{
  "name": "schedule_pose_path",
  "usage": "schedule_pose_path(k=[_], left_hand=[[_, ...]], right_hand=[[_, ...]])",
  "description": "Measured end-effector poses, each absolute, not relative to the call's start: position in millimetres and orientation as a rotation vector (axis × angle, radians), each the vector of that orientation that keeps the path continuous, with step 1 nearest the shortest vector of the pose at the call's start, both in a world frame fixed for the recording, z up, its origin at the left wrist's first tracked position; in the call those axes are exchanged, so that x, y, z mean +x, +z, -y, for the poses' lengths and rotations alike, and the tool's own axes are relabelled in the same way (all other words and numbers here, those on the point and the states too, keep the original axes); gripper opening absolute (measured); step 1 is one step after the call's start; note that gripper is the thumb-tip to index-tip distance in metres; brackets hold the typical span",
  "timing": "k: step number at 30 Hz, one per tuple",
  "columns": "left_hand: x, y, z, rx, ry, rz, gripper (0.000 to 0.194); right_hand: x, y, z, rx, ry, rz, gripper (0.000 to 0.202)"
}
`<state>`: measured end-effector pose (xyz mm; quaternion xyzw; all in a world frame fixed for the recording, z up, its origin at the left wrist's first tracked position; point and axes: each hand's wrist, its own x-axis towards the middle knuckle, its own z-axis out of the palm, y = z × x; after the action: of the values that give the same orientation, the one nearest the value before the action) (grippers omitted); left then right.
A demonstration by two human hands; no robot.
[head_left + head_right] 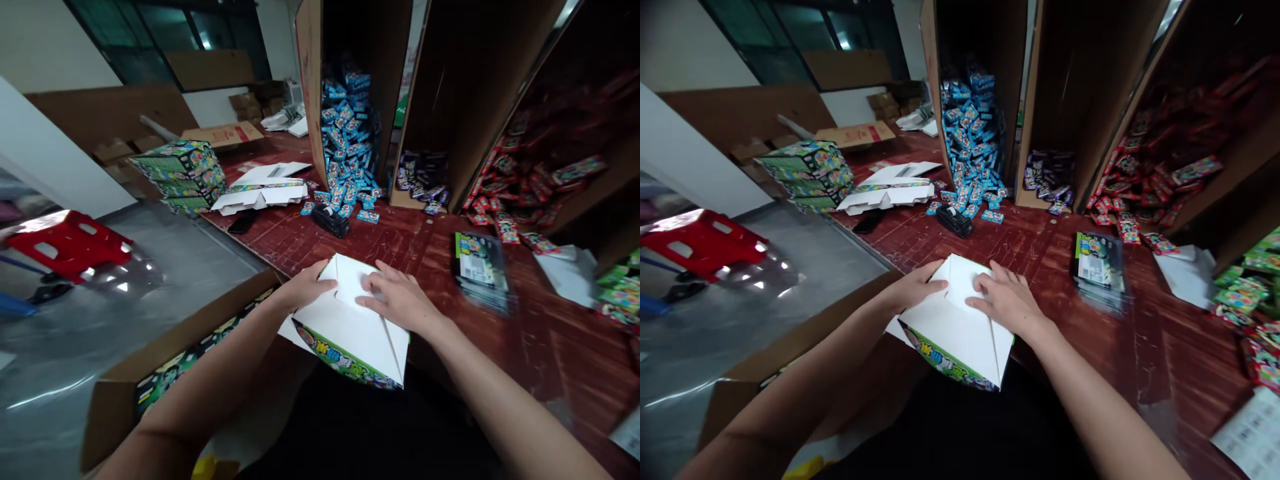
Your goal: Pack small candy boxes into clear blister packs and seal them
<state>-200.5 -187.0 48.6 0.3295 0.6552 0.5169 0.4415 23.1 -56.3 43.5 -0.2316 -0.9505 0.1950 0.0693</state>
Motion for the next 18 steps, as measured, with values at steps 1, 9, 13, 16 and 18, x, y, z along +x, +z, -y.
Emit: schedule_pose_path(k=[1,9,13,16,18], left_hand=[[-201.3,47.0,194.5,0.646,1.337,-1.608,0.064],[-156.3,15.1,279.8,0.07,1.266,-1.563,0.048],[-122.4,14.2,271.7,-0.04,1.376,-1.452,0.043],[-109.1,20.1,255.9,-0.118,1.498,-1.418,0.05],[-105.0,24.8,249.3,-0.118,1.612,-1.392,0.054]], right_hand=[[16.1,42.3,58.4,-0.771,0.514,2.843,0.037],[-8.6,32.9,66.9,-0.869,0.389,2.761,0.041],[-4.8,48.6,70.6,-0.811,0.452,2.758,0.041],[0.9,60.0,70.0,-0.787,0.491,2.723,0.041],[3.2,62.9,69.1,-0.824,0.438,2.69,0.041]])
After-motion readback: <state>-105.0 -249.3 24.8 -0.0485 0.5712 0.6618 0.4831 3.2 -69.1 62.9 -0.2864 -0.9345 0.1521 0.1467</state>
